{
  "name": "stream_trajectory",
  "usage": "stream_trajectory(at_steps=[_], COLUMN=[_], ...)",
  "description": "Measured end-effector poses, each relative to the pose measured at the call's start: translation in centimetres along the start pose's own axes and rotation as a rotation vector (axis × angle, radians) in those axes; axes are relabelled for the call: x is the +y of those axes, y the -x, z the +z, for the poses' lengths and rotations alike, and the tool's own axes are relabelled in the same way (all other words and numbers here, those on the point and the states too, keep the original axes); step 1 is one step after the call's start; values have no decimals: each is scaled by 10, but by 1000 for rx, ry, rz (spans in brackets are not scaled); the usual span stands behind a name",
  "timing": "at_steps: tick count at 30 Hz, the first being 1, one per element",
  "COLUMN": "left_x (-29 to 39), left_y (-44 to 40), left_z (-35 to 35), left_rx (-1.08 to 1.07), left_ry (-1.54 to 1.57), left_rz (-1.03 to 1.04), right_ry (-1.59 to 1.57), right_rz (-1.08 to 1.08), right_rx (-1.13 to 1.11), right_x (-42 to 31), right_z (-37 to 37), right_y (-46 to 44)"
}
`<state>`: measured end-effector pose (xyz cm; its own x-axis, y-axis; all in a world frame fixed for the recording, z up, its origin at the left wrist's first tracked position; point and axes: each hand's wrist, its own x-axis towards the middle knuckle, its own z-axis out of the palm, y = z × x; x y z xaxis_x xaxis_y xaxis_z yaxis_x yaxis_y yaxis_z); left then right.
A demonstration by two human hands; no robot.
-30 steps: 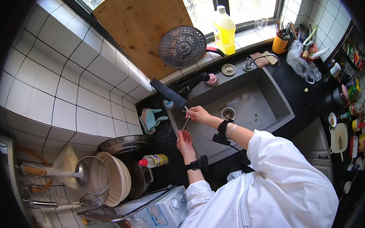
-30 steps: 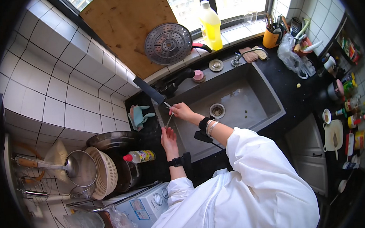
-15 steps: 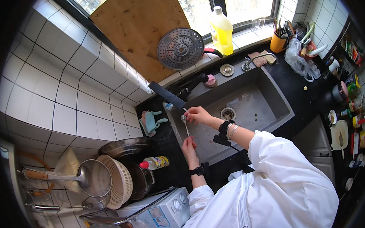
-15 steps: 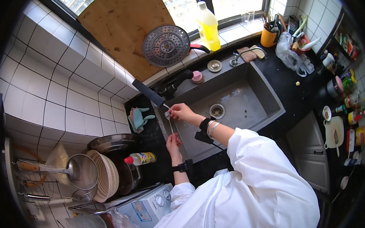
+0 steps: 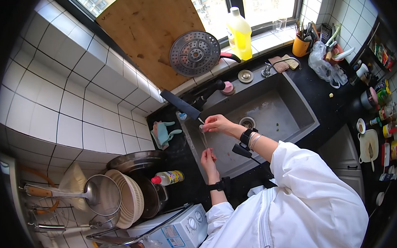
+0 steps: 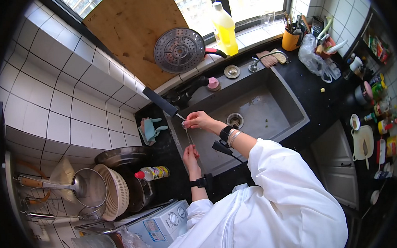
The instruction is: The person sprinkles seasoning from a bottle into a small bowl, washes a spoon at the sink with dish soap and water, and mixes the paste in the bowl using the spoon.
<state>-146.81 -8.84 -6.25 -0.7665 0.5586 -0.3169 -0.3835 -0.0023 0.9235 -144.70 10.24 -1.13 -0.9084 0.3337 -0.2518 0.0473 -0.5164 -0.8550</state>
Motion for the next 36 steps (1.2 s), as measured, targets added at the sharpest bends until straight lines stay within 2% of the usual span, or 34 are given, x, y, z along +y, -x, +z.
stream_trajectory(at_steps=[3, 9, 12, 15, 18, 21, 22, 25, 31, 34, 36], left_x=[-1, -6, -7, -2, 0, 1, 0, -2, 6, 10, 9], left_y=[1, 2, 3, 3, 0, -1, -2, -4, -2, 3, 13], left_z=[-1, -6, -6, -1, 6, 13, 14, 20, 25, 25, 19], left_rx=[11, 32, 38, 38, 54, 43, 23, -31, -69, -47, -45], left_ry=[9, 14, 29, -12, 26, 15, 9, -1, 33, 73, 86], left_rz=[2, -1, -8, 10, 7, 25, 33, 50, 34, -26, -77], right_ry=[13, -214, -308, -127, 197, 519, 610, 651, 710, 882, 921], right_rz=[15, 124, 81, 67, -15, -13, -54, -94, -4, -270, -359], right_rx=[-19, -63, -46, 84, 343, 289, 195, 183, 307, 447, 537], right_x=[-2, -6, 7, 25, 29, 14, 16, 21, 14, 5, -10], right_z=[1, 8, 7, -7, 0, 14, 12, 10, 13, 16, 20], right_y=[2, -2, -14, -29, -28, -9, -8, -11, -16, -22, -18])
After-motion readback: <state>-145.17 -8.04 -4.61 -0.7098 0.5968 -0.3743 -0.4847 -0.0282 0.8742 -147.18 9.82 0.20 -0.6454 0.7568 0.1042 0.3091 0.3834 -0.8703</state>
